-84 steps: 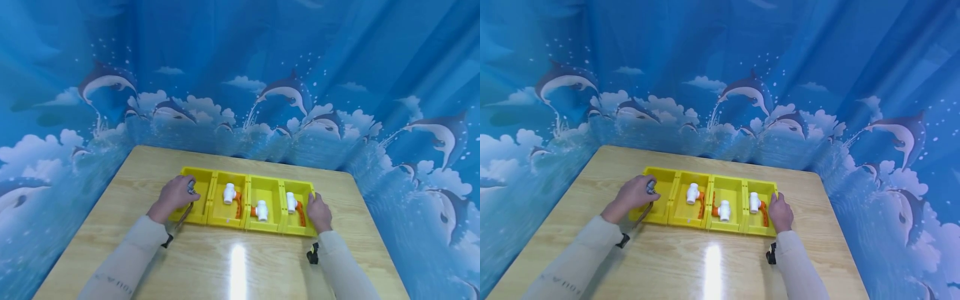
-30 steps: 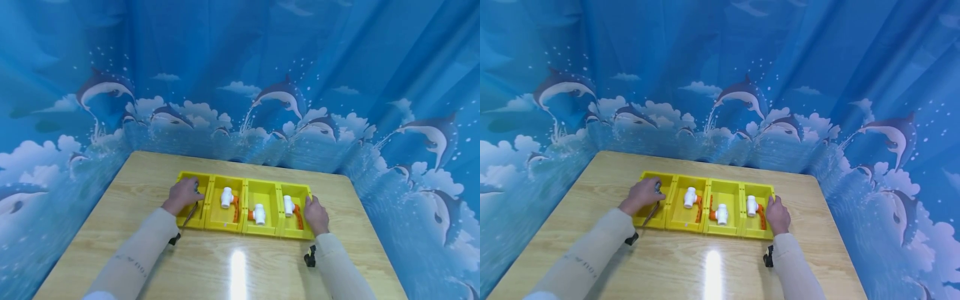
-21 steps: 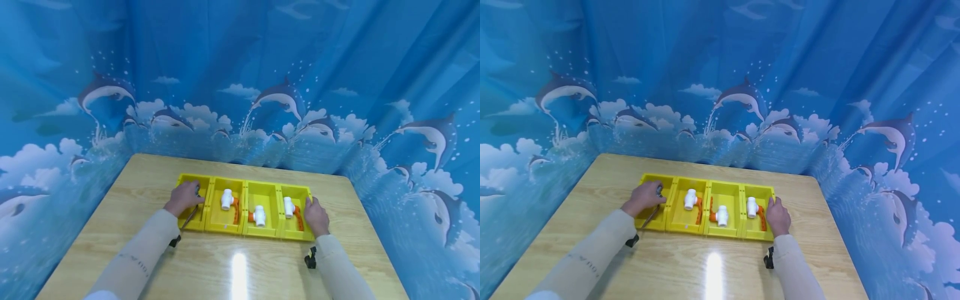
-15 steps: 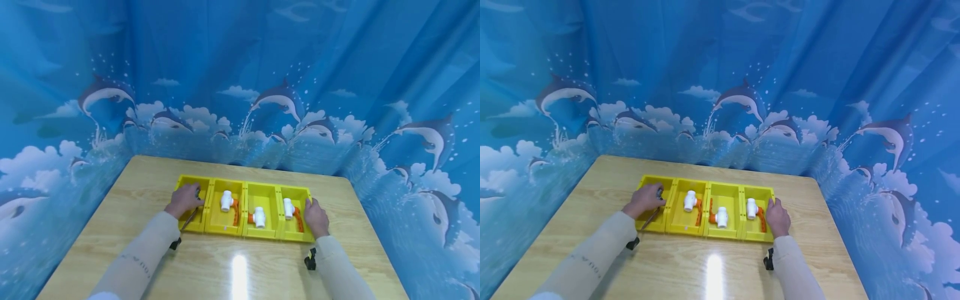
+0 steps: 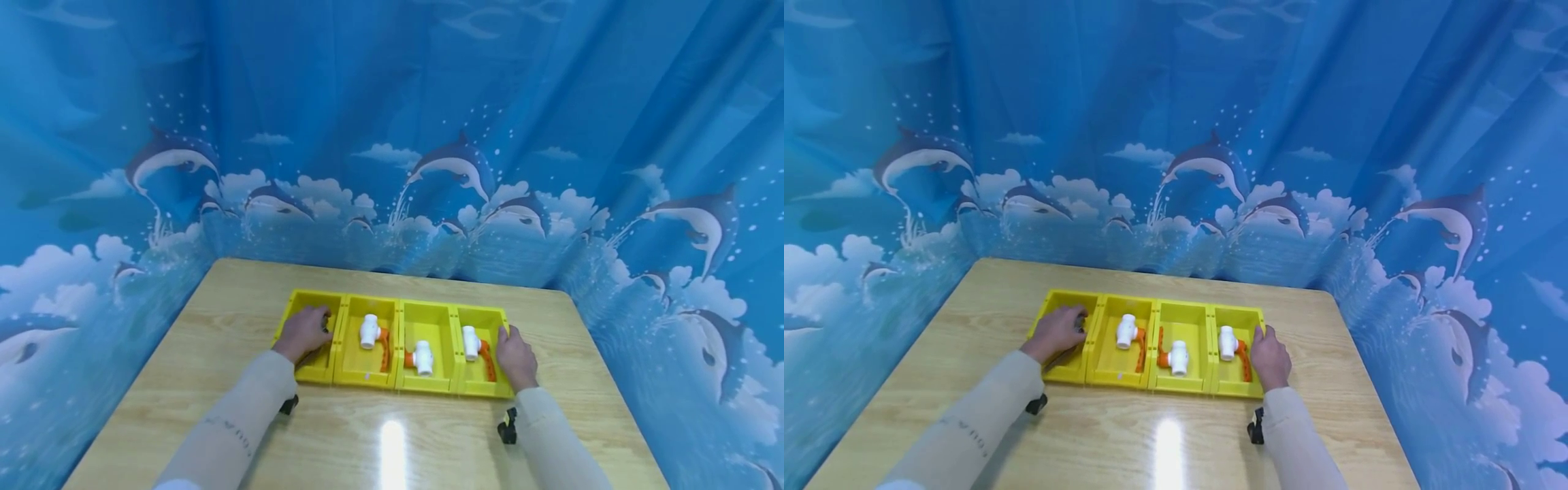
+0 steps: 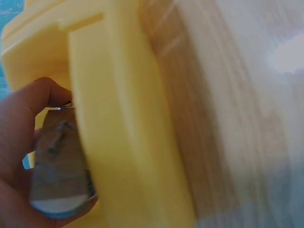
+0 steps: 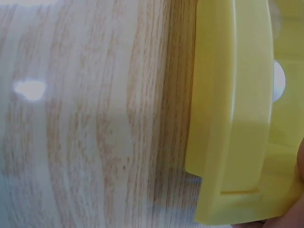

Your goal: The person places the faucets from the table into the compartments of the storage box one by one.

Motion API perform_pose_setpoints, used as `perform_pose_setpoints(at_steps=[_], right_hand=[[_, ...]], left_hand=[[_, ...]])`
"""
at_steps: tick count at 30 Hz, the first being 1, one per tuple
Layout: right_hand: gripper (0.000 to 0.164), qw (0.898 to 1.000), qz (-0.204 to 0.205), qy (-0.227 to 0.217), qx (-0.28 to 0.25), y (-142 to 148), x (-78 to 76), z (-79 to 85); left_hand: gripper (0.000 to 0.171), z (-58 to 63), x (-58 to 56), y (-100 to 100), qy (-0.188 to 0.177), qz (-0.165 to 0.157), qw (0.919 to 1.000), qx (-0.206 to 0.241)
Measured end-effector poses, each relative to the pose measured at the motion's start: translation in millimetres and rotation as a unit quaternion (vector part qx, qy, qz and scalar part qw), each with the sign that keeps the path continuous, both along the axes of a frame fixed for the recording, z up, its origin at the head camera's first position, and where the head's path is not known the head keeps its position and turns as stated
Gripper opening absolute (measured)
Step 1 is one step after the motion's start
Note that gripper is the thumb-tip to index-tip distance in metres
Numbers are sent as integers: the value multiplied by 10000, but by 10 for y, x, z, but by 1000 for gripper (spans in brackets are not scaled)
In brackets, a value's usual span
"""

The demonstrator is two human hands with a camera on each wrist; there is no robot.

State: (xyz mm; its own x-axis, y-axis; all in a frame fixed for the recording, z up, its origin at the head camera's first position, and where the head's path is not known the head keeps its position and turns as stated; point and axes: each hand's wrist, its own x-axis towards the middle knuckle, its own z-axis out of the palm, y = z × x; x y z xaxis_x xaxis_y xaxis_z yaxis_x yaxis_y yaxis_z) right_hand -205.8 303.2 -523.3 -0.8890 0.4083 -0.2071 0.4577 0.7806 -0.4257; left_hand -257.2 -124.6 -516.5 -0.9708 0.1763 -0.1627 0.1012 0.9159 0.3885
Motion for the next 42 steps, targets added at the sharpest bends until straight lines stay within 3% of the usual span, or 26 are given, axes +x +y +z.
perform_pose_setpoints(at_steps=[11, 21, 29, 34, 42], right_hand=[[69, 10000, 35, 28, 45, -6, 5, 1], [69, 10000, 59, -74, 21, 26, 12, -7], [70, 9998, 131, 98, 79, 9, 1, 22], [72, 9997, 172, 112, 162, 7, 8, 15], [70, 9999, 124, 29, -36, 22, 20, 31]], left_hand=[[46, -133, 75, 39, 351, 186, 9992, -32], [46, -293, 100, 114, 989, 2, 9943, -402], [46, -304, 47, 94, 1122, -52, 9925, -488], [48, -301, 27, 95, 1019, -77, 9935, -500], [49, -308, -6, 122, 1043, 87, 9943, -204]])
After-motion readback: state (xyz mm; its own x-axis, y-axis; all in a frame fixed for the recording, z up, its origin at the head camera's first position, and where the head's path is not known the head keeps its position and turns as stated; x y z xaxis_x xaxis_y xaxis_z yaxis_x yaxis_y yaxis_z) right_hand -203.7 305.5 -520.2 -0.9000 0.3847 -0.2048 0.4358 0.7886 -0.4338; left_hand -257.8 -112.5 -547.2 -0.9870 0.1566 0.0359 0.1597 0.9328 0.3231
